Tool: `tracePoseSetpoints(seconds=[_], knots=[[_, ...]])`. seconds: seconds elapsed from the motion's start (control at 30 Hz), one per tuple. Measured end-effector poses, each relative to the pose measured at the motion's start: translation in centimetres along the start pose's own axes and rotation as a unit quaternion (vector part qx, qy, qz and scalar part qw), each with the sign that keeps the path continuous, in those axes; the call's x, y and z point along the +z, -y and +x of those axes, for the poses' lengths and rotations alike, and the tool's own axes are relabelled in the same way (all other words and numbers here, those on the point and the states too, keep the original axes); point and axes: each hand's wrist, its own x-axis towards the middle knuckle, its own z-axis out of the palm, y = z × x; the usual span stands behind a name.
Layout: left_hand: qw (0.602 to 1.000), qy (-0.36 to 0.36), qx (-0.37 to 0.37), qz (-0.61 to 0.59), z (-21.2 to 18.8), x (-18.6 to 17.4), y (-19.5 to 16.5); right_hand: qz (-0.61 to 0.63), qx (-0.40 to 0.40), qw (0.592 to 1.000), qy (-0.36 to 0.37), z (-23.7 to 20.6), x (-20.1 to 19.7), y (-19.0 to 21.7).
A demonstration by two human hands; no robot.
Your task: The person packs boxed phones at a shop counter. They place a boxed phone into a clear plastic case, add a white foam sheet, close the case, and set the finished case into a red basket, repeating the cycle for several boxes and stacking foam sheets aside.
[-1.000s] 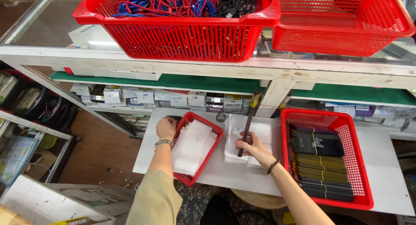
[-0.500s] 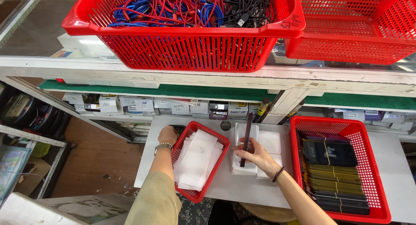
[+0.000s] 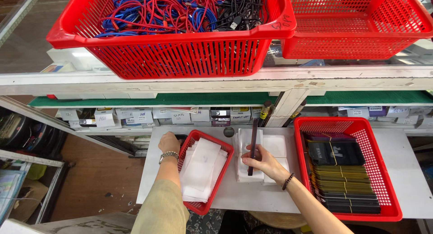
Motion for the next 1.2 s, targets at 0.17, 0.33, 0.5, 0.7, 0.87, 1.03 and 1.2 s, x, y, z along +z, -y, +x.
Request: tracePoseSetpoints(seconds=[0.17,0.33,0.5,0.7,0.87,1.03,1.2], knots=[[0.984,0.009,-0.101,-0.145,0.2,0.6,0.4,0.012,-0.002,1.0,-0.003,0.2,-0.1,0.9],[0.966,-0.04,-0.063,-0.246,0.3,-0.3,1.3,-0.004,-0.002,1.0,-0.001,0.3,-0.1,1.9],[0.935,-0.017,-0.017,-0.355,0.1,-3.2,1.6,0.006,-0.006,1.0,0.009,0.1,0.0,2.6],[0.812,0.084,0.082,-0.572,-4.0,-4.4,-3.7,0.143,-0.081,0.981,0.101,-1.4,-0.9,3.3],[0.722,0.174,0.144,-0.654,-10.9,0.0,-11.0,0.27,-0.115,0.941,0.169,-2.8,-1.7,3.7],[0.687,0.196,0.213,-0.667,-15.0,3.2,-15.9,0.015,-0.112,0.993,-0.012,-4.1,-2.9,3.3],[0.566,0.313,0.125,-0.753,-19.4,3.6,-17.1,-0.192,-0.069,0.97,-0.132,-5.6,-3.5,2.2]])
